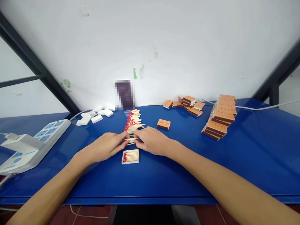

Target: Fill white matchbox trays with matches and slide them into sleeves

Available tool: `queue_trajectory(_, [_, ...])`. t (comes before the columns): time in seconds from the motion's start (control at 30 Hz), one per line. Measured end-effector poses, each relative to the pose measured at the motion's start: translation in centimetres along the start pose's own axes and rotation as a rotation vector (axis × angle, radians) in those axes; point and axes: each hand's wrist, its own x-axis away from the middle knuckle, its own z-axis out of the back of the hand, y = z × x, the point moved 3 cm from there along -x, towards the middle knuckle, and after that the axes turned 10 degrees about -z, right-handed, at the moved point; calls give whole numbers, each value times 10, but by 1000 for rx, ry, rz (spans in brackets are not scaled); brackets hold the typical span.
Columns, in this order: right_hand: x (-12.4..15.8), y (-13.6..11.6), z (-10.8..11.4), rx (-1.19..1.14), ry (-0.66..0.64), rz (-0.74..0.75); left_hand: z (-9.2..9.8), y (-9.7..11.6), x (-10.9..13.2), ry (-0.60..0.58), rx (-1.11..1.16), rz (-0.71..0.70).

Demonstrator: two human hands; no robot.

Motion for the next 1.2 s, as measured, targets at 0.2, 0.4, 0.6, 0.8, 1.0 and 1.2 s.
queue_trajectory(0.2, [-1, -1, -2, 3, -13, 10, -1, -1, 0, -7, 8, 5])
queue_trajectory(0.4, [1, -1, -1, 13, -7, 0, -1, 0, -1, -12, 18, -4])
queue_trajectory(0.6, [0, -1, -2, -3, -56, -43, -2, -1, 0, 20, 46, -3])
queue_trajectory(0.8, [-1, -3, -3, 81, -71, -24, -4, -2, 0, -3, 22, 6])
queue_trajectory(1.0, [0, -7, -1, 261, -32, 14, -7, 0, -2, -43, -38, 9])
queue_trajectory(1.2, [2, -9, 5, 236, -11, 23, -3, 2, 0, -33, 12, 8])
